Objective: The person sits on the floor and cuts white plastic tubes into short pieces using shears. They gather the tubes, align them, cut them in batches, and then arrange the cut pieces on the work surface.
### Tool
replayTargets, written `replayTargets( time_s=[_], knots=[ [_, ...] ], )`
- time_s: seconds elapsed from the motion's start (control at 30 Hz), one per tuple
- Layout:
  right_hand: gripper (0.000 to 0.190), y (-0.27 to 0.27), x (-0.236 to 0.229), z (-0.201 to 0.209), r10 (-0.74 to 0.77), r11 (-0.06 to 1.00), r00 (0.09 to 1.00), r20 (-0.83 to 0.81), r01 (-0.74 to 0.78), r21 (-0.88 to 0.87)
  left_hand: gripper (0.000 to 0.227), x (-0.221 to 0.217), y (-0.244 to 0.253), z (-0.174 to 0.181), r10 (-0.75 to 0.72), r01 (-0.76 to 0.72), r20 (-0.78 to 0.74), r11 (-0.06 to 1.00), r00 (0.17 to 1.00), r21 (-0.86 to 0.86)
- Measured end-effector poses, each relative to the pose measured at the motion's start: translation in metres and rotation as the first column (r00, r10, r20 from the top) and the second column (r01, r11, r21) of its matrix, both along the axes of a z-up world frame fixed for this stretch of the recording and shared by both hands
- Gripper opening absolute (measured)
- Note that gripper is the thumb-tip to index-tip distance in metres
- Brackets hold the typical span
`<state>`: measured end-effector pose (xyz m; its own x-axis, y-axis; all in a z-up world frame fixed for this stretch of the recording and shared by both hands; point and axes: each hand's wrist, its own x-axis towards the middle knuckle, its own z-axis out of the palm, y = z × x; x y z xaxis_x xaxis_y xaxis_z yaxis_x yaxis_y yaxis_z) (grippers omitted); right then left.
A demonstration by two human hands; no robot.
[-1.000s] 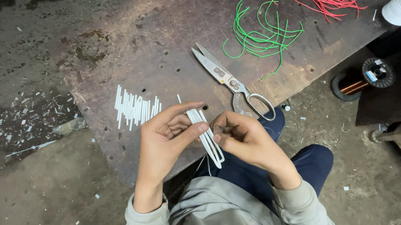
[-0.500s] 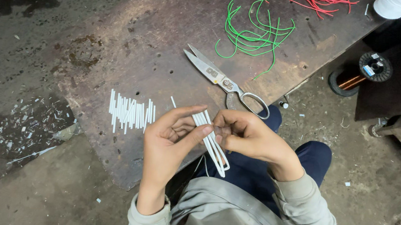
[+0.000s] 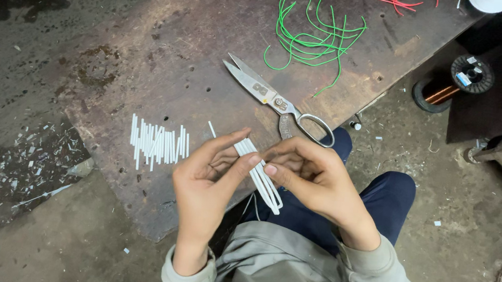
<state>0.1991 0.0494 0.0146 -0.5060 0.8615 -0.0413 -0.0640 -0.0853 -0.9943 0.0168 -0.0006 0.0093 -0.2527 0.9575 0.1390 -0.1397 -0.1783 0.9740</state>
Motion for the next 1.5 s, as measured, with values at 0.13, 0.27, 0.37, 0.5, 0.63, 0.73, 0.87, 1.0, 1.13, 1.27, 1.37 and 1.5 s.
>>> replayTargets(
  time_s=[0.13,0.27,0.37,0.5,0.63,0.73,0.87,1.0,1.13,1.27,1.37,1.5],
  knots=[
    [0.019,-0.003,0.0,-0.001,-0.046,0.998,0.999,0.023,0.045,0.032,0.035,0.006,0.0,0.005,0.076,-0.064,-0.207,0.996,0.975,0.061],
    [0.017,-0.005,0.001,0.0,-0.063,0.995,0.997,0.033,0.061,0.076,0.033,0.008,0.0,0.005,0.091,-0.076,-0.234,0.994,0.968,0.073],
    [0.017,-0.006,-0.001,0.0,-0.071,0.996,0.998,0.002,0.07,0.062,0.032,0.01,-0.002,0.004,0.131,-0.112,-0.23,0.989,0.964,0.094],
    [0.015,-0.011,-0.003,0.002,-0.125,0.991,0.987,0.104,0.121,0.049,0.032,0.01,-0.001,0.003,0.141,-0.117,-0.189,0.985,0.972,0.128],
    [0.014,-0.012,-0.001,0.005,-0.128,0.982,0.984,0.123,0.108,0.155,0.032,0.006,-0.002,0.005,0.034,-0.025,-0.145,0.998,0.989,0.061],
    [0.015,-0.012,0.001,0.007,-0.112,0.984,0.988,0.106,0.096,0.149,0.031,0.009,-0.004,0.005,0.086,-0.061,-0.219,0.991,0.972,0.118],
    [0.02,-0.013,0.0,0.004,-0.091,0.992,0.984,0.154,0.075,0.103,0.031,0.014,-0.005,0.005,0.17,-0.141,-0.189,0.977,0.967,0.159],
    [0.028,-0.014,-0.002,-0.004,0.053,0.995,0.979,0.195,-0.069,0.075,0.031,0.014,-0.004,0.003,0.154,-0.131,-0.127,0.976,0.98,0.172],
    [0.029,-0.015,-0.004,-0.008,0.081,0.996,0.994,0.074,-0.078,-0.041,0.032,0.014,-0.003,0.001,0.131,-0.122,-0.061,0.985,0.99,0.123],
    [0.028,-0.019,-0.009,-0.007,-0.007,0.999,0.998,0.061,0.009,-0.044,0.033,0.013,-0.001,-0.001,0.113,-0.112,-0.003,0.988,0.994,0.104],
    [0.026,-0.023,-0.013,-0.005,-0.111,0.949,0.975,0.194,0.046,0.311,0.032,0.016,-0.003,-0.001,0.141,-0.135,-0.047,0.985,0.989,0.11],
    [0.022,-0.024,-0.018,-0.009,-0.174,0.936,0.954,0.243,0.083,0.343,0.031,0.02,-0.005,0.0,0.174,-0.16,-0.121,0.98,0.977,0.117]
  ],
)
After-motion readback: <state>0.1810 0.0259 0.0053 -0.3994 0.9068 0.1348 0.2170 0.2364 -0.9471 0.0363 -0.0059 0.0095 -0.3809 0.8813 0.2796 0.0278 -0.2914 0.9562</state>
